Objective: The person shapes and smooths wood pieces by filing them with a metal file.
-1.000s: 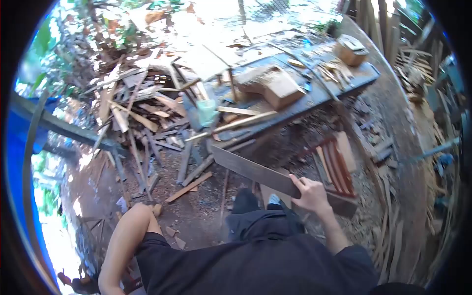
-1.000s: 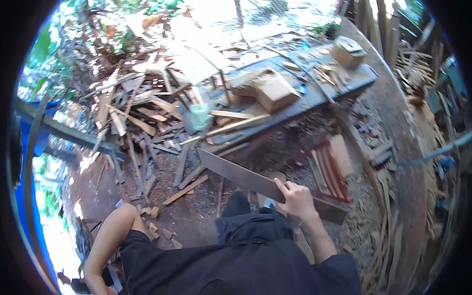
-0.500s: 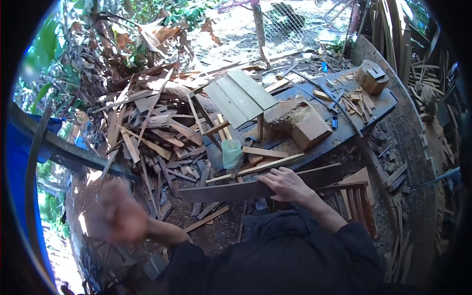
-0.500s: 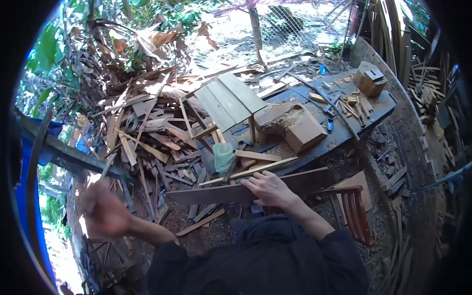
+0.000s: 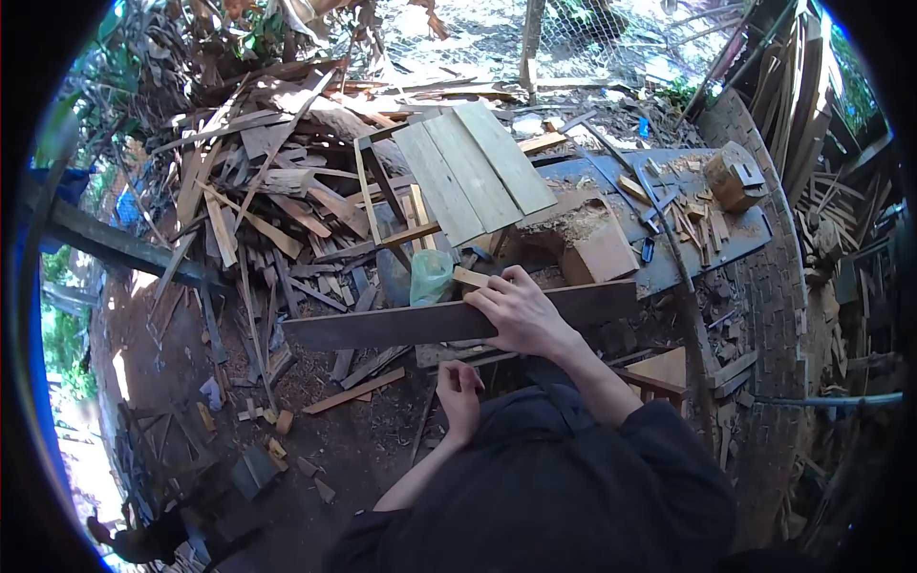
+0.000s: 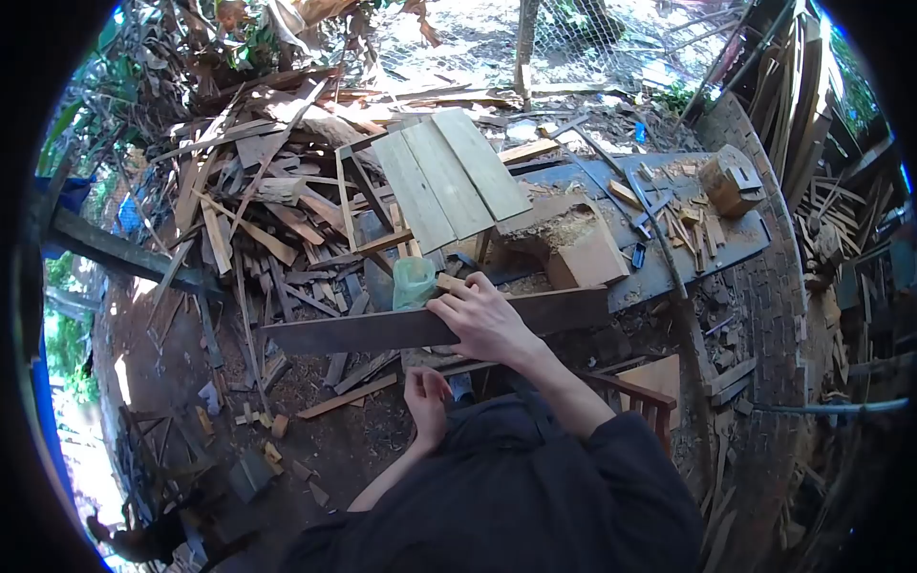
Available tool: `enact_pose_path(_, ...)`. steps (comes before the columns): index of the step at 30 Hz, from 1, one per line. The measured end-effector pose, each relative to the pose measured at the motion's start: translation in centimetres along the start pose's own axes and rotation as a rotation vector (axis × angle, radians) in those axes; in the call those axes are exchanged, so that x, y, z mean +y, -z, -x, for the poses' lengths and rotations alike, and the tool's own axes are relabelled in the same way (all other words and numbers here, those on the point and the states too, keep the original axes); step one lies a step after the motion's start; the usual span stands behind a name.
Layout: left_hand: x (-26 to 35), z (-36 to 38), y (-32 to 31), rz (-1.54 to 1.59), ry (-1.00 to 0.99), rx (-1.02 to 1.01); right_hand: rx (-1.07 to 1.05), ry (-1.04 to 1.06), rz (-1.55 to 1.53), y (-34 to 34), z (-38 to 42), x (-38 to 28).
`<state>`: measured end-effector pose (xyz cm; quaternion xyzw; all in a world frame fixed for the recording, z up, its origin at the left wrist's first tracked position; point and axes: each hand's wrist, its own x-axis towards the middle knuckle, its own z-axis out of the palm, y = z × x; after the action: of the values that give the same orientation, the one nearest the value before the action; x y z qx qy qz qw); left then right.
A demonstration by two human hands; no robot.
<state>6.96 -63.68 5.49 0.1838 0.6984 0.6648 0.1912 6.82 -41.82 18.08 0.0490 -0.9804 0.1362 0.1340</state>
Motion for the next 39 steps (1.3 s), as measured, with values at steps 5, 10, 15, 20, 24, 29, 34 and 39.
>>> enact_pose_path(5,3.7,-8.5,-1.5,0.74,0.008,0.303,-0.019,0.144,-0.1,-0.4,-4.2,3.6)
enact_pose_path(10,6.8,-14.6,-2.5,0.638,0.052,0.434,0.1,0.179,-0.194,1.9,-6.6,8.4)
enact_pose_path(15,7.5,-20.6,-2.9,0.594,0.01,0.587,0.714,-0.143,-0.519,3.7,-4.3,18.9)
enact_pose_path(20,3.7,-24.8,-1.2,0.581,0.054,0.569,0.646,-0.874,-0.911,-3.0,0.6,29.4)
enact_pose_path(24,1.7,-24.5,-1.8,0.602,0.128,0.61,0.35,-1.013,-1.268,-5.6,1.7,29.0)
enact_pose_path(29,0.8,-23.8,-2.4,0.622,0.138,0.606,0.272,-0.955,-1.608,-5.9,1.6,26.5)
enact_pose_path(34,-0.7,-24.3,-2.2,0.629,0.138,0.573,0.343,-0.96,-1.602,-5.7,1.0,25.3)
enact_pose_path(39,-1.7,-24.7,-2.2,0.614,0.149,0.55,0.441,-0.814,-1.585,-6.0,0.9,24.7)
